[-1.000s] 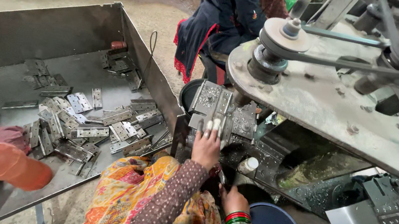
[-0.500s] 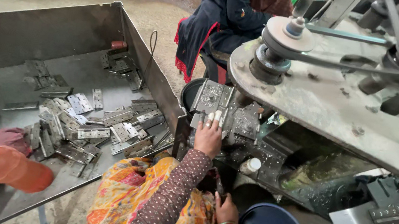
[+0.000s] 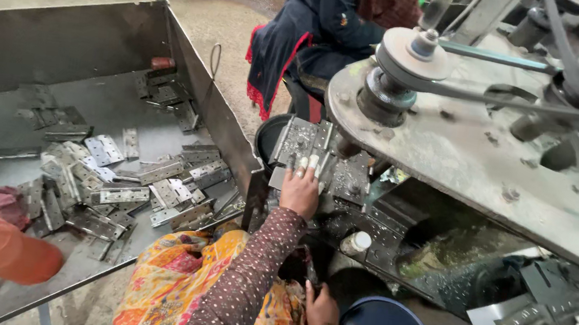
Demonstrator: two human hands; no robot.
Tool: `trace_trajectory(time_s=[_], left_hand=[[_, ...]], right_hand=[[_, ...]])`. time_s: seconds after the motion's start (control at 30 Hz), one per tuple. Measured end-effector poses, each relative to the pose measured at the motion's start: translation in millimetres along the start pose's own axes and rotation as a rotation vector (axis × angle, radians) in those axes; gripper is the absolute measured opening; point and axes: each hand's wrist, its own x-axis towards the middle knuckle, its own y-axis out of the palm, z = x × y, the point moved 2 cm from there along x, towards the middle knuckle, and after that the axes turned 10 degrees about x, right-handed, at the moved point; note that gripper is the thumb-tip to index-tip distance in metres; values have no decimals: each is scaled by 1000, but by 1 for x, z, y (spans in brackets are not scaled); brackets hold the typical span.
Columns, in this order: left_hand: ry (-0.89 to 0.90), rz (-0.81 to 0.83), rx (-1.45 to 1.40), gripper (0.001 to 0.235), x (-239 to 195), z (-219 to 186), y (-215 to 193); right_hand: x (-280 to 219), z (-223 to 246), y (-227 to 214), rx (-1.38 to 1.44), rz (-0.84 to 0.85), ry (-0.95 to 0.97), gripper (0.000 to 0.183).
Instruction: The person picks up metal plates from a bin by hand and feeds them individually into a machine to be processed.
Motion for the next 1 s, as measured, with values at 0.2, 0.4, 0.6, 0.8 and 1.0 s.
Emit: trace_trajectory(time_s=[0.2, 0.4, 0.6, 0.8, 1.0], left_hand=[[57, -104, 6, 26, -2, 4, -6], [7, 41, -65, 27, 23, 1, 23], [54, -46, -58, 27, 5, 8, 3], [105, -2, -16, 24, 4, 11, -7], [35, 180, -125, 25, 24, 6, 15]], right_hand=[[22, -3, -20, -58, 257, 255, 79], [21, 5, -31, -168, 195, 61, 74], [-8, -7, 3, -17, -26, 16, 58], [19, 8, -35, 8, 159, 96, 62], [15, 7, -26, -162, 151, 70, 69]])
